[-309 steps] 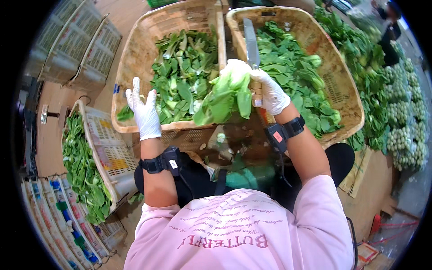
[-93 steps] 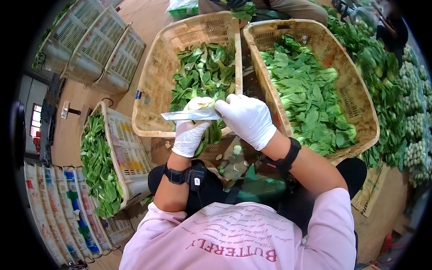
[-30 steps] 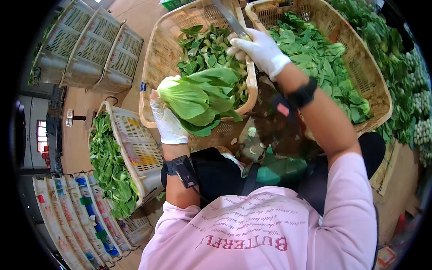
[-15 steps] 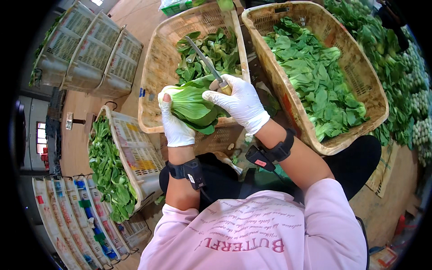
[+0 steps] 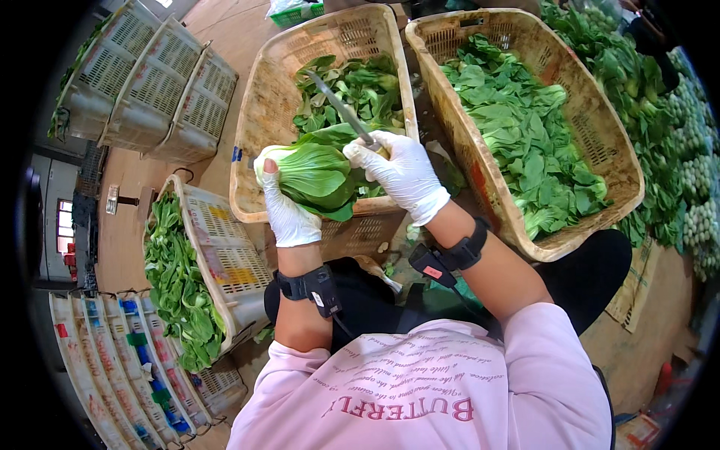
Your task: The person trims the ends of leafy green vegetables using a knife and places them into a large plastic basket.
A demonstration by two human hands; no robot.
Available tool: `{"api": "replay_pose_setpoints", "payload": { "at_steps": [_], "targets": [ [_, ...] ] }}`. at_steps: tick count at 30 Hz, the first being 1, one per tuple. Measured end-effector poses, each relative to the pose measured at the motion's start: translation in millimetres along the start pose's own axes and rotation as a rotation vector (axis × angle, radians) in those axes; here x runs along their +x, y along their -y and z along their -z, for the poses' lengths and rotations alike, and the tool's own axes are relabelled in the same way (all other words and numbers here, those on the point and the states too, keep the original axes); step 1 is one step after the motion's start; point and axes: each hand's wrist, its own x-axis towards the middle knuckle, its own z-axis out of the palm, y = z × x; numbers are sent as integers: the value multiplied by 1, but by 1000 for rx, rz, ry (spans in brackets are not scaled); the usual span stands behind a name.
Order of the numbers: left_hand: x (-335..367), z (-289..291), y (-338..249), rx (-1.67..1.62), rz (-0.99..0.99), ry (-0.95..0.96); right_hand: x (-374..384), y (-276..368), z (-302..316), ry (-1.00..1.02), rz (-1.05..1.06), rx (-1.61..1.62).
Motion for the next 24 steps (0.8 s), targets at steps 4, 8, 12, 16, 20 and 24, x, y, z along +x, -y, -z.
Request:
{"api": "replay_pose_setpoints", "payload": {
  "at_steps": [4, 8, 12, 16, 20, 24],
  "targets": [
    [-3, -2, 0, -51, 10, 51, -1, -3, -10, -58, 85, 44],
    [-1, 4, 9, 96, -109, 41, 4, -15, -14, -88, 181, -10],
    [3, 6, 0, -15, -26, 19, 3, -20, -7, -122, 56, 140],
    [5, 12, -10, -77, -1, -11, 0, -15, -1, -172, 13, 235],
    [2, 7, -5, -56, 10, 44, 0, -7, -2, -47, -28, 105],
    [-1, 3, -2, 58, -74, 71, 3, -11, -7, -20, 94, -7]
  ]
}}
